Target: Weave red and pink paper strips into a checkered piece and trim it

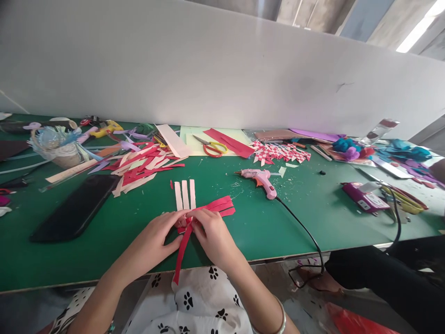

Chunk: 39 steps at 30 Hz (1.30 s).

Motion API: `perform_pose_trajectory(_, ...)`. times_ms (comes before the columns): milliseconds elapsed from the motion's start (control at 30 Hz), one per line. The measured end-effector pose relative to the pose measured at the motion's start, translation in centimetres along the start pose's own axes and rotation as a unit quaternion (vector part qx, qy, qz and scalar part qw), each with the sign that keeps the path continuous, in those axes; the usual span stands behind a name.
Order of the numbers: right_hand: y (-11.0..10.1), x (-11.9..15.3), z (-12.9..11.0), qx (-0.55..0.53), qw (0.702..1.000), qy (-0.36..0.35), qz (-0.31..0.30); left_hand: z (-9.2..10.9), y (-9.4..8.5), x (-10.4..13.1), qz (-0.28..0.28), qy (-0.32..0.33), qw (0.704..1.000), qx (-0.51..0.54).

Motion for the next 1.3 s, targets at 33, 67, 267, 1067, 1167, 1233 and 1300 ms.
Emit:
perform_pose_trajectory(33, -0.1, 0.0, 0.1, -0.012, 1.000, 0.012, 0.006, -0.1, 0.0, 0.1, -0.004, 0.000, 1.000, -0.001)
perform_pose_trajectory(67, -0.2, 0.0, 0.1, -0.018, 1.000, 0.020, 0.005, -0.2, 0.0, 0.2, -0.010, -0.002, 1.000, -0.002)
perform_pose_trajectory(267, -0.1, 0.1, 0.0, -0.020, 0.998, 0.050, -0.027, -0.1, 0.3, 0.2, 0.010, 0.003, 0.999, -0.047)
perform_pose_trajectory(1067, -7.6, -0.7, 4.0, 0.267, 0.958, 0.059, 0.092, -0.8, 0.4, -0.5, 0.118, -0.155, 0.981, -0.003)
perform_pose_trajectory(1167, -11.1, -1.2, 8.2, 0.409, 0.888, 0.140, 0.158, -0.6, 0.2, -0.2, 0.117, -0.147, 0.982, -0.012)
perform_pose_trajectory(1233, -12.3, -1.5, 10.6, 0.420, 0.881, 0.150, 0.158, -0.3, 0.0, 0.1, 0.109, -0.140, 0.984, -0.027)
perform_pose_trajectory(1300, -12.8, -1.5, 12.3, 0.421, 0.881, 0.151, 0.154, 0.0, -0.1, 0.4, 0.102, -0.129, 0.986, -0.034)
Point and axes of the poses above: each hand's wrist, its own x-axis away from the middle knuckle, its own y-axis out of the palm, z = x × y, the point moved 3 cm from there along -x, towards the middle knuckle
